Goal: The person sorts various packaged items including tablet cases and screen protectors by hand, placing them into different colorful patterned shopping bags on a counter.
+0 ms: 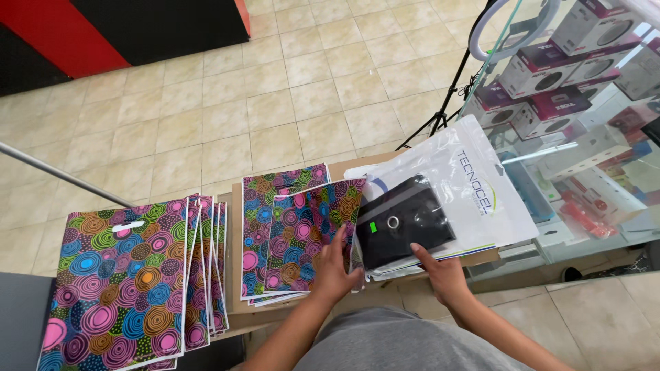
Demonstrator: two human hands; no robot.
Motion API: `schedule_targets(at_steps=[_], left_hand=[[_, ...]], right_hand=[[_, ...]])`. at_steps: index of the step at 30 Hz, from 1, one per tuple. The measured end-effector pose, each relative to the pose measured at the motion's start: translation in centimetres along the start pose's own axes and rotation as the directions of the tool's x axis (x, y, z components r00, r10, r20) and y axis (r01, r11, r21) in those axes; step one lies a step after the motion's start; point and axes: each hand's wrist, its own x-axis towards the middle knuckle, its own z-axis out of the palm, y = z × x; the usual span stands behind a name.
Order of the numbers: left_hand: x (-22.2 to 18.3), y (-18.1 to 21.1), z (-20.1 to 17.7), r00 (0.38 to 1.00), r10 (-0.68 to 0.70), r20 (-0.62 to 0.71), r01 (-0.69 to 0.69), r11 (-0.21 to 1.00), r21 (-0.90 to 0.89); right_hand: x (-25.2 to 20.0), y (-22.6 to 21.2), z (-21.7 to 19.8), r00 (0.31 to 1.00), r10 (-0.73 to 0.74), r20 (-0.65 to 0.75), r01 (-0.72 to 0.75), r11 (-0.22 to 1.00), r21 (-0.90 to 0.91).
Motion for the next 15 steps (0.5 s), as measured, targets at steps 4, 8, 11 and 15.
schedule_targets(at_steps=[4,8,11,15], left_hand=[[-1.6,3.6,-3.0,0.994,0.036,0.102,-0.024,0.993,-0.114],[-2.6,5.4,-4.2,0.991,0.057,0.124,-0.039,0.988,-0.148],[-2.7,5.8,-4.4,0.996,0.02,0.088,-0.001,0.976,-0.216],[-3.2,6.5,-5.5,0.993,-0.032,0.111,0.076,0.905,-0.419]], right_hand=[[0.7,2.2,0.7,0.963,-0.235,0.129,0.207,0.957,0.203],[-0.4,0.2,1.9,0.924,-0.349,0.155,0.327,0.933,0.15],[-1.4,-0.5,3.0,0.908,-0.382,0.174,0.381,0.924,0.04],[-1.1,0.2,3.7,0.85,-0.479,0.221,0.497,0.867,-0.034]])
